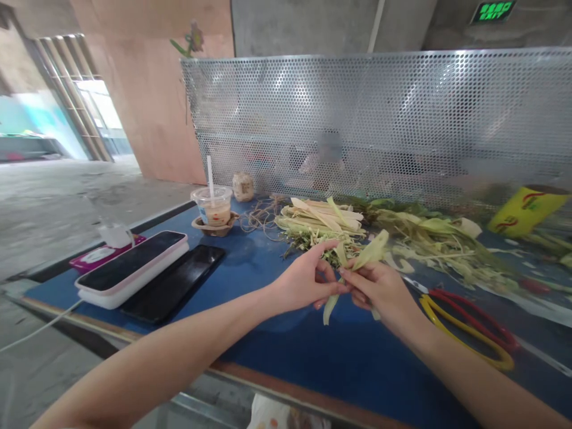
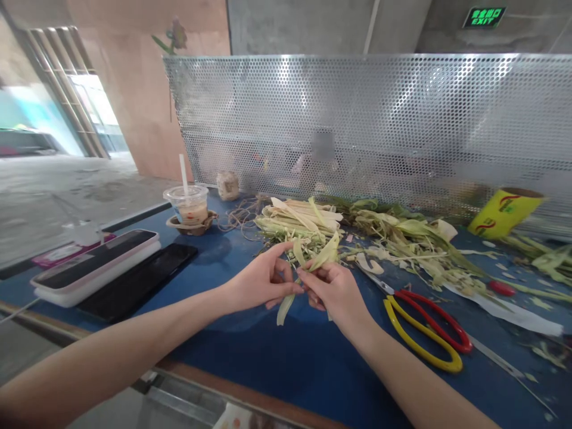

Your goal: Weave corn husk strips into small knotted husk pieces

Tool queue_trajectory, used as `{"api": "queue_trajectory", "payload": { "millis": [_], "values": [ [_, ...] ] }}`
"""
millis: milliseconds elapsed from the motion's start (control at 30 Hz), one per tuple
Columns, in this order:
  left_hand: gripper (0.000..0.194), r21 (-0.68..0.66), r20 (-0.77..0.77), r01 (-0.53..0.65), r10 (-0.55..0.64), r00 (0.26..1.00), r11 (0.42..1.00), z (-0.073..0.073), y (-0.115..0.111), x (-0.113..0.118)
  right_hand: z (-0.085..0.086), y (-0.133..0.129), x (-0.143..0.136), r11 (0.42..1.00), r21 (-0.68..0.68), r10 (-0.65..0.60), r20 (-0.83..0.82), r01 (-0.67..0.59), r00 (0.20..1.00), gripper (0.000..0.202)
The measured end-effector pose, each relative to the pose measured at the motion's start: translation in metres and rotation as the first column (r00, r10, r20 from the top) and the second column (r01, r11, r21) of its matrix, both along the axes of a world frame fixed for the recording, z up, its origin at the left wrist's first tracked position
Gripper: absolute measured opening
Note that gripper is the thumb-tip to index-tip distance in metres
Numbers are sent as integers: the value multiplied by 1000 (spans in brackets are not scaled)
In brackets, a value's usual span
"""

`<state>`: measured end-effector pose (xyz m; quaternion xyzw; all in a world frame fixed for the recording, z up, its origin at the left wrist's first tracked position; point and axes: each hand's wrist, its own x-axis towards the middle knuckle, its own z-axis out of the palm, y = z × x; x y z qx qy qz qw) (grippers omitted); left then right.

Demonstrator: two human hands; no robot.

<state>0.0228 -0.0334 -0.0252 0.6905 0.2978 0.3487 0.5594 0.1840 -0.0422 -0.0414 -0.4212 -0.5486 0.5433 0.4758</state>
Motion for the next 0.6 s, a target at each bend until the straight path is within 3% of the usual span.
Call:
{"api": "queue_trajectory", "payload": {
  "millis": [133,267,400,600],
  "values": [
    [58,-68,36,49,-47,998,996,2,-1,0,6,0,1,999,22,-36,33,36,999,27],
    [38,-49,26,66,-64,998,997,3,2,-3,17,-1,6,995,100,-29,180,11,983,32],
    [36,-49,16,38,-38,999,998,3,4,-2,25,-5,8,990,140,-16,321,-31,947,34],
    [31,4,0,-8,8,1000,1000,0,0,4,20,-11,6,983,170,-25,479,-65,877,27]
  ]
}}
